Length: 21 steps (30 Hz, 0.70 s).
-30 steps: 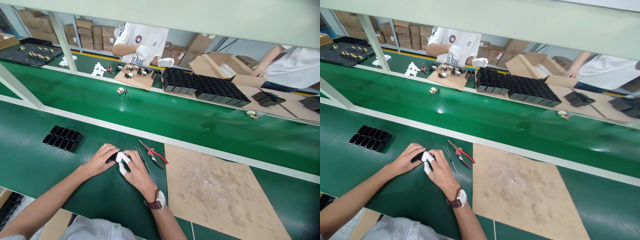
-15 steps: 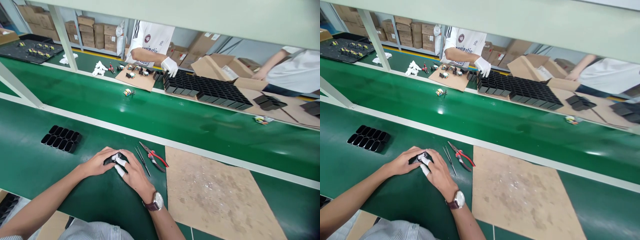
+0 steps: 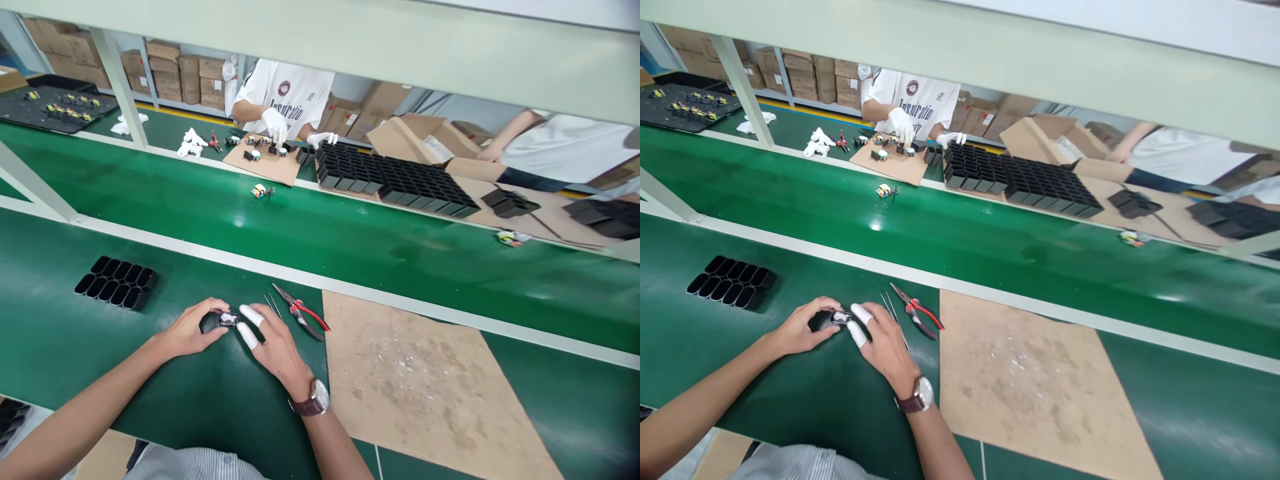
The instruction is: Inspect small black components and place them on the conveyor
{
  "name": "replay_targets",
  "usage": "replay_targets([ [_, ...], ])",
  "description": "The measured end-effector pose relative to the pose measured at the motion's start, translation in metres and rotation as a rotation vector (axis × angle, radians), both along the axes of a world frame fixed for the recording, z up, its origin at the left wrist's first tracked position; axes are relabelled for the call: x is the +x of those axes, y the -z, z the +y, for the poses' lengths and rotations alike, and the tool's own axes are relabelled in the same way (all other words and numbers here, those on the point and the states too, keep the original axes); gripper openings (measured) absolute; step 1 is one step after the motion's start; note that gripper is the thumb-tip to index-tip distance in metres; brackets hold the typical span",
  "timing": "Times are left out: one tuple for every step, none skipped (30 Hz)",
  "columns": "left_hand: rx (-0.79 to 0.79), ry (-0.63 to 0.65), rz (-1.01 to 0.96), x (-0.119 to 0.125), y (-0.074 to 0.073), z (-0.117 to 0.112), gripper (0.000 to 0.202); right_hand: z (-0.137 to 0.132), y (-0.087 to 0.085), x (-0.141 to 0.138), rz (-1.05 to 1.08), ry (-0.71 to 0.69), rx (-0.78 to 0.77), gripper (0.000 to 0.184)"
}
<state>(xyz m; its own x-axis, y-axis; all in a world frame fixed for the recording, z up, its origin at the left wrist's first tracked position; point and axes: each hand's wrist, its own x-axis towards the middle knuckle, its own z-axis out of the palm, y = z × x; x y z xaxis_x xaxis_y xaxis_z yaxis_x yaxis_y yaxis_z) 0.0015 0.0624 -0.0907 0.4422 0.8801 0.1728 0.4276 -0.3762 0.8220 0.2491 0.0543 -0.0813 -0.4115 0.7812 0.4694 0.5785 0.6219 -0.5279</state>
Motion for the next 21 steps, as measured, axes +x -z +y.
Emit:
replay_targets([
  [0.004, -0.004, -0.001, 0.0, 0.001, 0.0, 0.037, 0.0, -0.001, 0.006, -0.05, 0.083, 0.018, 0.037],
  [0.009, -0.005, -0.001, 0.0, 0.003, 0.0, 0.038, 0.0, -0.002, 0.011, -0.12, 0.167, 0.043, 0.036],
  [0.013, -0.005, -0.003, 0.0, 0.004, 0.0, 0.04, 0.0, -0.001, 0.016, -0.201, 0.237, 0.071, 0.033],
  [0.018, -0.005, -0.008, 0.0, 0.006, 0.0, 0.042, -0.001, 0.001, 0.021, -0.285, 0.289, 0.098, 0.029],
  [0.023, -0.006, -0.016, 0.0, 0.007, 0.0, 0.044, -0.002, 0.004, 0.024, -0.357, 0.321, 0.12, 0.027],
  [0.025, -0.007, -0.024, 0.0, 0.009, 0.0, 0.046, -0.003, 0.008, 0.027, -0.409, 0.343, 0.138, 0.026],
  [0.024, -0.008, -0.029, 0.001, 0.01, 0.0, 0.048, -0.004, 0.01, 0.027, -0.435, 0.354, 0.152, 0.028],
  [0.019, -0.009, -0.029, 0.001, 0.01, 0.001, 0.049, -0.005, 0.012, 0.027, -0.439, 0.351, 0.16, 0.029],
  [0.013, -0.011, -0.027, 0.002, 0.011, 0.001, 0.051, -0.006, 0.013, 0.025, -0.421, 0.334, 0.158, 0.03],
  [0.008, -0.016, -0.024, 0.002, 0.011, 0.001, 0.052, -0.008, 0.011, 0.023, -0.384, 0.302, 0.146, 0.03],
  [0.002, -0.021, -0.025, 0.002, 0.011, 0.001, 0.054, -0.009, 0.008, 0.019, -0.336, 0.257, 0.127, 0.029],
  [-0.003, -0.025, -0.031, 0.003, 0.011, 0.001, 0.055, -0.011, 0.004, 0.016, -0.293, 0.21, 0.108, 0.028],
  [-0.005, -0.029, -0.044, 0.003, 0.011, 0.001, 0.055, -0.012, 0.0, 0.012, -0.263, 0.167, 0.097, 0.028],
  [-0.006, -0.032, -0.058, 0.003, 0.012, 0.0, 0.054, -0.014, -0.005, 0.009, -0.252, 0.133, 0.099, 0.027],
  [-0.006, -0.033, -0.069, 0.003, 0.012, 0.0, 0.054, -0.015, -0.01, 0.006, -0.26, 0.11, 0.114, 0.026],
  [-0.005, -0.033, -0.074, 0.003, 0.012, 0.0, 0.053, -0.017, -0.014, 0.003, -0.284, 0.094, 0.136, 0.024],
  [-0.003, -0.037, -0.075, 0.003, 0.012, 0.0, 0.053, -0.017, -0.017, 0.002, -0.311, 0.087, 0.16, 0.024],
  [0.0, -0.042, -0.071, 0.003, 0.012, 0.0, 0.052, -0.018, -0.019, 0.001, -0.337, 0.084, 0.179, 0.024],
  [0.001, -0.046, -0.065, 0.003, 0.011, 0.0, 0.052, -0.018, -0.02, 0.0, -0.359, 0.084, 0.189, 0.025],
  [0.002, -0.049, -0.059, 0.003, 0.011, 0.0, 0.053, -0.018, -0.021, 0.0, -0.378, 0.087, 0.192, 0.025],
  [0.002, -0.051, -0.057, 0.003, 0.011, 0.0, 0.053, -0.017, -0.021, 0.0, -0.392, 0.089, 0.192, 0.025],
])
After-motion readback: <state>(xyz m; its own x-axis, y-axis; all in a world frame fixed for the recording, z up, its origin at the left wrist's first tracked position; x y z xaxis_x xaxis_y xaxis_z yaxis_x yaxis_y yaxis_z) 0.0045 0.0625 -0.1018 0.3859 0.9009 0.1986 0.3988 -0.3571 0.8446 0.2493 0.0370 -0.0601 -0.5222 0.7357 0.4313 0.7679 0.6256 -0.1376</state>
